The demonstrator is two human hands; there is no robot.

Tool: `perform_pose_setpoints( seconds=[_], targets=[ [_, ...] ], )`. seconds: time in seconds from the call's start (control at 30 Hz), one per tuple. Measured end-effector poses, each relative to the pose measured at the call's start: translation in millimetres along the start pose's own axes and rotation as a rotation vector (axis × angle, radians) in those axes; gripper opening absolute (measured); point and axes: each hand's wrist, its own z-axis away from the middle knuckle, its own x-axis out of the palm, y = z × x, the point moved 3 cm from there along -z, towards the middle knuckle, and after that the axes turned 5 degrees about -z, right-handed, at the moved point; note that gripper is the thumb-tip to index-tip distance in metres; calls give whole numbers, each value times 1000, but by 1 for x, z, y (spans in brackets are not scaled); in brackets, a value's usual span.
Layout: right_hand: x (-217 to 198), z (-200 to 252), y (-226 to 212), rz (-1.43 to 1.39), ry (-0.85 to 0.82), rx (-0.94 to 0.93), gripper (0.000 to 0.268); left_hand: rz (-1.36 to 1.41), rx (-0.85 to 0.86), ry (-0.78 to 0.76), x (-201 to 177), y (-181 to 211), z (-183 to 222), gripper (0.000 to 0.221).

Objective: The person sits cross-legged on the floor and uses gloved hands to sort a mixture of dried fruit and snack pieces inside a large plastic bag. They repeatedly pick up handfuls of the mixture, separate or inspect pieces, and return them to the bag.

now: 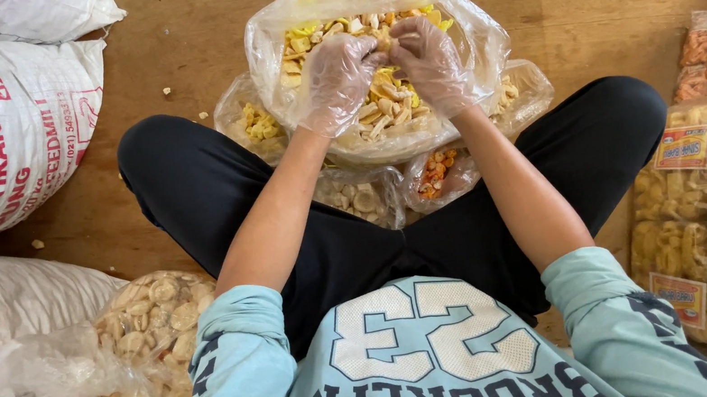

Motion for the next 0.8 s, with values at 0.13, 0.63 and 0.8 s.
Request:
perform_pose_setpoints(
  seconds=[0.13,0.63,0.8],
  targets=[
    [2,-2,-14,126,-46,-170,14,19,82,32,0,4,-4,18],
    [-5,5,-25,319,-52,-323,11,14,160,92,8,5,-3,17],
    [-13,15,-31,591,2,-396,12,-26,252,161,-3,29,-1,21]
  ],
)
